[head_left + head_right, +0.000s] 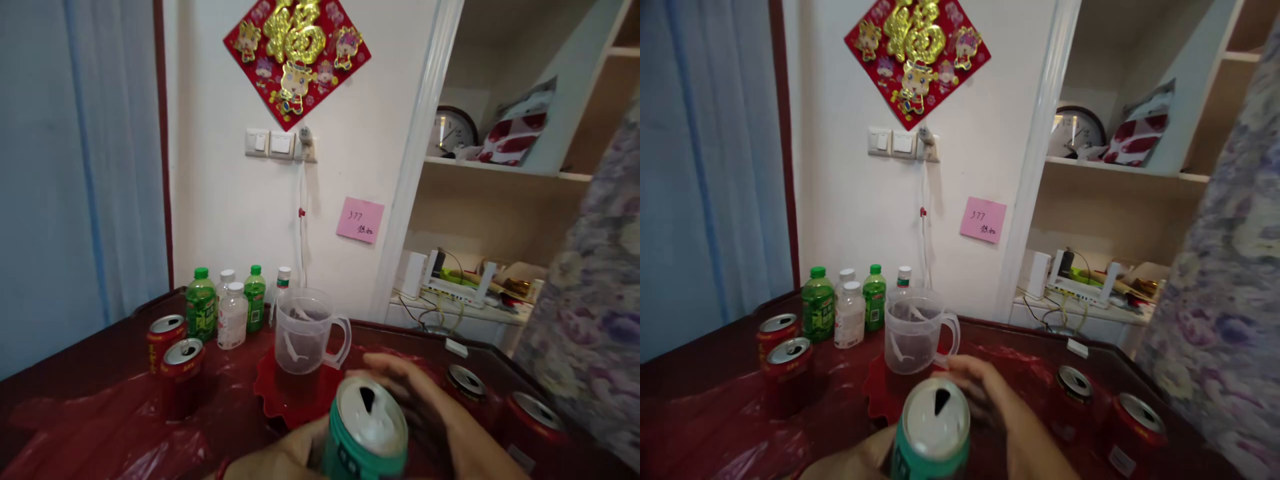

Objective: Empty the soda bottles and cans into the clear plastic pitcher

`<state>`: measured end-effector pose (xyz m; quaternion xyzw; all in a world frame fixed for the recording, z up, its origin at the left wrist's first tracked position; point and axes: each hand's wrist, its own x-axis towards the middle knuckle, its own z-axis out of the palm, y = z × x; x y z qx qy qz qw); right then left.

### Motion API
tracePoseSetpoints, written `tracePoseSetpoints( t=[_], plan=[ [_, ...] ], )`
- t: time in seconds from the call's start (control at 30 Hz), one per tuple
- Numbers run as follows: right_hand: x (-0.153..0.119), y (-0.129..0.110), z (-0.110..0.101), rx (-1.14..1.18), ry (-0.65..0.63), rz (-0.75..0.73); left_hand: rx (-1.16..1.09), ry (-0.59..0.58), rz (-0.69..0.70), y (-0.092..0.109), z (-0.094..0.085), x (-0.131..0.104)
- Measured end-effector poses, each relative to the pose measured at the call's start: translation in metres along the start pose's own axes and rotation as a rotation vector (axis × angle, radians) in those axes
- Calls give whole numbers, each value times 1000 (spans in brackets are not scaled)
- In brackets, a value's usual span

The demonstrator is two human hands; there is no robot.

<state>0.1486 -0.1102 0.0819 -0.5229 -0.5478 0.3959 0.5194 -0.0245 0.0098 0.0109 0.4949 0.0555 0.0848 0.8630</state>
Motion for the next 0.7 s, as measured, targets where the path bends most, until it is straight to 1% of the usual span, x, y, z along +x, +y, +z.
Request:
tracePoseSetpoints(
  t=[0.07,0.13,0.2,0.23,0.3,0.33,0.4,0.47,0.53,0.57,0.63,0.67,0.7],
  plan=[
    [6,13,3,53,76,-44,-7,31,142,5,4,3],
    [13,32,11,94,64,-54,-14,61,266,6,4,8],
    [21,48,21,126,70,-58,-12,143,362,1,1,18],
    [24,55,26,130,115,-64,2,202,397,-4,-1,23],
    [29,60,34,81,227,-88,50,320,450,-14,-6,35],
    [31,60,35,32,267,-104,79,358,476,-18,-8,40],
    [35,53,32,-72,288,-116,110,377,514,-22,-11,48],
    [40,42,23,-123,279,-95,87,345,490,-22,-12,52],
    [48,29,12,-150,309,-93,74,323,388,-24,-15,50],
    [54,23,7,-189,339,-113,86,333,319,-27,-17,48],
    [69,11,-3,-343,382,-184,145,353,204,-38,-23,42],
    [78,6,-7,-442,389,-215,176,345,170,-45,-25,37],
    [87,2,-10,-537,380,-237,197,297,157,-52,-26,31]
  ],
)
